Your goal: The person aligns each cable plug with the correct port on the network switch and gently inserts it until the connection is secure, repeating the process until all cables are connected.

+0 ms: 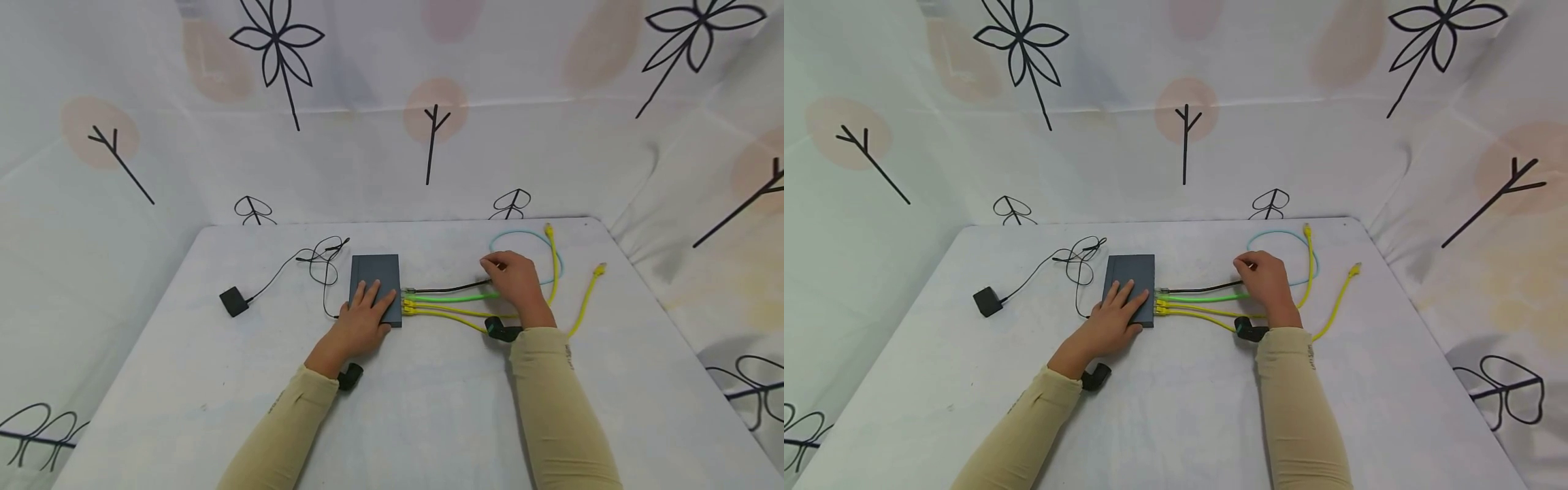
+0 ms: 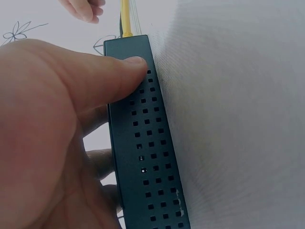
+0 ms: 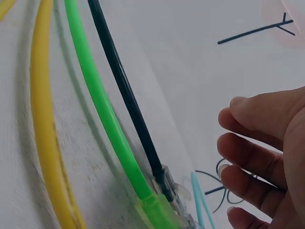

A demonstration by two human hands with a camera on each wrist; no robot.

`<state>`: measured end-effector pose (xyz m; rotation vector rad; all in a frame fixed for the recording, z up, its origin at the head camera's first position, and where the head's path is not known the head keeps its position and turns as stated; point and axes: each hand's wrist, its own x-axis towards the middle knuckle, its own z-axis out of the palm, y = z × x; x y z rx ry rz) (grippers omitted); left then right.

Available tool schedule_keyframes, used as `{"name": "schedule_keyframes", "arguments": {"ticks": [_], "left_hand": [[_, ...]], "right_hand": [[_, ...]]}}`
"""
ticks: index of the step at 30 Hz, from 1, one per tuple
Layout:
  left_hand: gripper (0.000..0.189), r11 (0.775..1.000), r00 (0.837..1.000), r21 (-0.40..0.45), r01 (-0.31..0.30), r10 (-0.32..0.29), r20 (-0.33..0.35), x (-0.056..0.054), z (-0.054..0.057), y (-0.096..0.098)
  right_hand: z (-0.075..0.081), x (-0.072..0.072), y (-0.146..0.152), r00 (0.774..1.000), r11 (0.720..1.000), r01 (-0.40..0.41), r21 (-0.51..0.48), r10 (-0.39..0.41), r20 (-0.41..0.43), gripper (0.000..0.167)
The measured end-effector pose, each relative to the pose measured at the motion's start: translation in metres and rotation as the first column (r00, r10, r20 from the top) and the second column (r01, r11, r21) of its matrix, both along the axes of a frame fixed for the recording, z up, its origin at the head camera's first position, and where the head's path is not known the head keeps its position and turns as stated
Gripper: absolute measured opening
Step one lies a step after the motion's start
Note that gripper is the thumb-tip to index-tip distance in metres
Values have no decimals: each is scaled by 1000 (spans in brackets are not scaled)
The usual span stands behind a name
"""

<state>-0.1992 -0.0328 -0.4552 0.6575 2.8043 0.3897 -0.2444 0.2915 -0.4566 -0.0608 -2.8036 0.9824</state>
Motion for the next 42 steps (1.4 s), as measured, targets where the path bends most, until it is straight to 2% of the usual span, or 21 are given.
{"name": "schedule_keyframes", "arguments": {"ticks": [10, 15, 27, 42], "left_hand": [[63, 1000, 1000, 3, 5, -5, 1, 1, 1, 0], [63, 1000, 1000, 1, 6, -6, -4, 1, 1, 0], [62, 1000, 1000, -2, 9, -9, -10, 0, -1, -1], [62, 1000, 1000, -11, 4, -4, -13, -1, -3, 0]], "right_hand": [[0, 4, 17, 994, 994, 100, -33, -101, -32, 41], [1, 4, 22, 990, 989, 141, -40, -142, -17, 39], [-2, 7, 30, 972, 975, 217, -56, -210, 107, 36], [-14, 0, 33, 954, 968, 250, -24, -242, 175, 34]]}}
